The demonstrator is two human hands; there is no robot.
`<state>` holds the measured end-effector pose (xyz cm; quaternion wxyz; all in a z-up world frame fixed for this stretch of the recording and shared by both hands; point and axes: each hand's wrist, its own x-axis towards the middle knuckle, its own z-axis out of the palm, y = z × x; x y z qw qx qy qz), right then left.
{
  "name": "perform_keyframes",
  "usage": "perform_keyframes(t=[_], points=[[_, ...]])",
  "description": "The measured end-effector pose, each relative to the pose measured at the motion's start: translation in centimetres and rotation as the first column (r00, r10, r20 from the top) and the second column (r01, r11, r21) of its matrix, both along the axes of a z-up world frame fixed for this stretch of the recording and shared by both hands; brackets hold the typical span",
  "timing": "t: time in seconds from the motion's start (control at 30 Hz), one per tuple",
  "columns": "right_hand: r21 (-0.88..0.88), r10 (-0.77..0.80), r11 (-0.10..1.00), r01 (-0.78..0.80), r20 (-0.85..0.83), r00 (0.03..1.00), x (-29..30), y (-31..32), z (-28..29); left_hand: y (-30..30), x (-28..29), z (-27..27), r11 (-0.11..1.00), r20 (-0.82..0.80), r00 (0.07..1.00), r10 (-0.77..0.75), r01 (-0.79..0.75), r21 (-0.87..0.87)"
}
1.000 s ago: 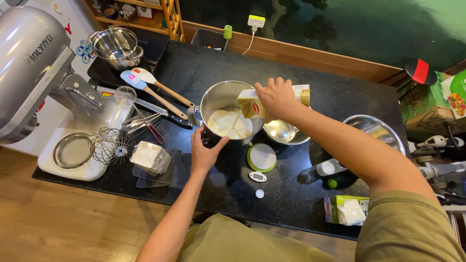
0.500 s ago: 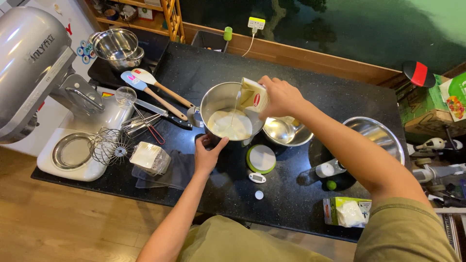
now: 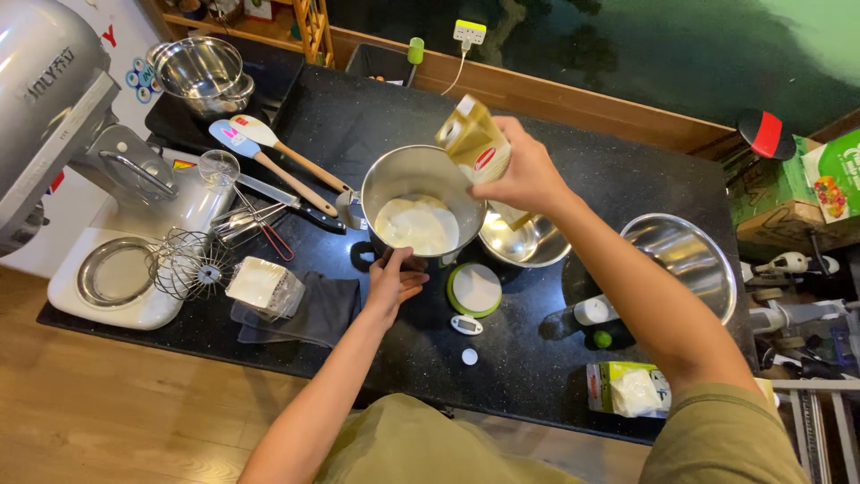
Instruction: Measuring and pouring liquid and solid ingredients into mixing bowls using a scale and a knife to open packages.
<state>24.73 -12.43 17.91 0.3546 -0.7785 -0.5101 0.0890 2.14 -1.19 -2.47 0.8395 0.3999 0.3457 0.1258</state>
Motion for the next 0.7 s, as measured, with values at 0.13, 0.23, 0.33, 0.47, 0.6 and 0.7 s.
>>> perform_keyframes(t=[0.13,0.23,0.33,0.47,0.6,0.7], points=[[0.017,-0.016,1.000,0.016,0.020,1.000,-0.4,-0.1,0.4,0.0,0.1,0.4,1.000,0.000,1.000,0.009,-0.009,-0.005],[-0.010,0.128,0.992,-0.128,0.040,0.991,-0.5,-0.6,0.5,0.0,0.5,-0.1,0.999,0.030,0.999,0.022,-0.021,-0.031],[-0.006,0.003,1.000,-0.003,0.016,1.000,-0.8,-0.8,0.8,0.1,0.6,0.1,1.000,-0.007,1.000,0.020,-0.020,-0.014],[-0.031,0.118,0.993,-0.115,0.133,0.984,0.3,-1.5,0.5,0.5,1.2,-0.4,1.000,-0.012,1.000,0.009,-0.009,0.028],[-0.022,-0.079,0.997,0.080,0.030,0.996,0.6,-2.4,0.3,0.5,1.6,-0.3,0.998,-0.032,0.999,0.031,-0.029,0.056],[-0.076,-0.094,0.993,0.094,-0.004,0.996,1.8,-3.6,-0.4,0.7,2.3,-1.3,0.997,-0.023,0.998,0.059,-0.058,0.058]])
